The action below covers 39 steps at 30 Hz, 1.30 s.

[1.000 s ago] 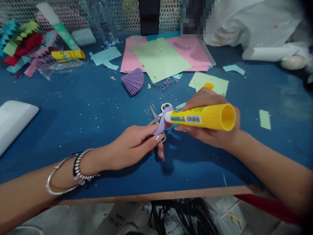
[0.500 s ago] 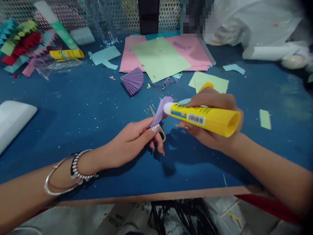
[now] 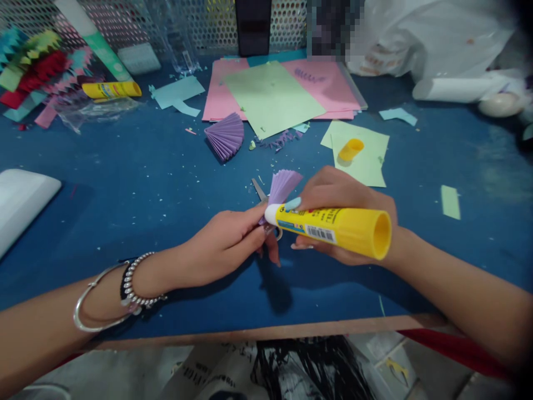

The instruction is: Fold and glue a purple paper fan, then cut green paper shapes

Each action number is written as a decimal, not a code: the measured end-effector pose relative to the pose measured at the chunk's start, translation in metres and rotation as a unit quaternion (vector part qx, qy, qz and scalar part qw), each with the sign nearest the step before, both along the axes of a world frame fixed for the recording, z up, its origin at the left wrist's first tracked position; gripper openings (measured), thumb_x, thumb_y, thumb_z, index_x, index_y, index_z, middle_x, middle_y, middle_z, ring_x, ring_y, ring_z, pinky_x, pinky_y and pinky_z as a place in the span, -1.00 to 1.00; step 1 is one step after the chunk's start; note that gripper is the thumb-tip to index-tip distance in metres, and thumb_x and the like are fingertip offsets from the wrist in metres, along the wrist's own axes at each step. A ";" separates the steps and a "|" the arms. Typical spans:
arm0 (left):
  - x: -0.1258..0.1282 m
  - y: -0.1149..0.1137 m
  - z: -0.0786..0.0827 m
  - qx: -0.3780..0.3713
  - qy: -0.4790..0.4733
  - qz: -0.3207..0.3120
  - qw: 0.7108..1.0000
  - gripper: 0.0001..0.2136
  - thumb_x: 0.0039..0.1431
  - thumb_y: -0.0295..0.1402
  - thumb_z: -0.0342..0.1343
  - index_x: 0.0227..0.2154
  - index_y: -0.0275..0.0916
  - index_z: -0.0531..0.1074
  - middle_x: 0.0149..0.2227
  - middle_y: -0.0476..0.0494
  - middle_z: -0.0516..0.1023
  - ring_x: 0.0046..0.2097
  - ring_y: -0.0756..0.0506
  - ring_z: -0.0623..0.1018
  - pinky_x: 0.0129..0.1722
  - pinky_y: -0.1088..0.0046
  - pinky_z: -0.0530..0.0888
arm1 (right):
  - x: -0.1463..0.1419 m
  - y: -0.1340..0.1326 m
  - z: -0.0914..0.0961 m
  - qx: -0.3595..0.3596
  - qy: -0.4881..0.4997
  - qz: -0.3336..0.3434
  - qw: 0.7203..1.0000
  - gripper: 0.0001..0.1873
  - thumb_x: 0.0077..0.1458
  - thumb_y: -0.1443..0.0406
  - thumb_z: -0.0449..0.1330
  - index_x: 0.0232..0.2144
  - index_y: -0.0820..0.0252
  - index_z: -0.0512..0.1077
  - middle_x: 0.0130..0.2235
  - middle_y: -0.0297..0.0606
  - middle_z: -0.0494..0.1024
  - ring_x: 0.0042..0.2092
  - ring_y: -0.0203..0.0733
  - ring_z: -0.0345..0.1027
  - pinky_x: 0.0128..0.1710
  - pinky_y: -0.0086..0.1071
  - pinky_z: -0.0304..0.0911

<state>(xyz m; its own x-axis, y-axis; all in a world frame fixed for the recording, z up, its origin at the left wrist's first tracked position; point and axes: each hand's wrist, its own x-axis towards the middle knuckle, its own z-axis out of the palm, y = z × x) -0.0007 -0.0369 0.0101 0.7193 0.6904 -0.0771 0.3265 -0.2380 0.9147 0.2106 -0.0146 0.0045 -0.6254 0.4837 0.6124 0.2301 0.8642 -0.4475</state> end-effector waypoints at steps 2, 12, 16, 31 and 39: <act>0.000 0.000 0.001 0.016 0.007 -0.003 1.000 -0.84 0.23 -0.49 -0.19 -0.36 -0.26 0.28 -0.42 0.03 0.53 -0.40 0.10 0.45 -0.34 0.68 0.33 | 0.000 0.000 0.002 0.005 -0.014 0.006 1.000 -0.62 -0.08 0.22 0.27 -0.20 0.03 0.23 -0.26 -0.32 0.47 -0.26 -0.20 0.33 -0.28 -0.25 0.31; 0.002 -0.006 0.001 -0.021 -0.006 0.003 1.000 -0.77 0.28 -0.37 -0.20 -0.32 -0.29 0.35 -0.43 -0.03 0.53 -0.42 0.08 0.45 -0.36 0.63 0.34 | 0.002 0.009 0.010 0.040 0.052 -0.072 0.995 -0.75 -0.12 0.30 0.23 -0.33 0.13 0.29 -0.38 -0.30 0.46 -0.44 -0.27 0.25 -0.40 -0.25 0.25; 0.002 -0.007 0.001 -0.026 -0.018 0.001 0.999 -0.77 0.28 -0.38 -0.21 -0.14 -0.29 0.31 -0.43 -0.02 0.53 -0.42 0.08 0.47 -0.36 0.64 0.36 | 0.005 0.012 0.005 0.083 0.069 -0.099 0.989 -0.73 -0.09 0.31 0.20 -0.26 0.12 0.27 -0.30 -0.31 0.41 -0.38 -0.24 0.28 -0.40 -0.25 0.26; 0.001 -0.008 0.002 0.002 -0.003 -0.006 1.000 -0.75 0.27 -0.41 -0.22 -0.12 -0.30 0.32 -0.40 -0.02 0.55 -0.37 0.07 0.47 -0.31 0.64 0.36 | 0.006 0.012 0.000 0.058 0.071 -0.113 0.989 -0.74 -0.15 0.33 0.23 -0.32 0.16 0.32 -0.37 -0.31 0.44 -0.36 -0.25 0.35 -0.36 -0.31 0.29; 0.001 -0.007 0.001 0.041 0.025 -0.026 0.998 -0.78 0.25 -0.44 -0.21 -0.31 -0.27 0.36 -0.36 -0.01 0.54 -0.34 0.07 0.45 -0.29 0.65 0.34 | 0.005 0.007 0.004 -0.036 0.116 -0.048 0.991 -0.76 -0.18 0.35 0.19 -0.34 0.19 0.33 -0.38 -0.32 0.41 -0.37 -0.29 0.32 -0.33 -0.31 0.30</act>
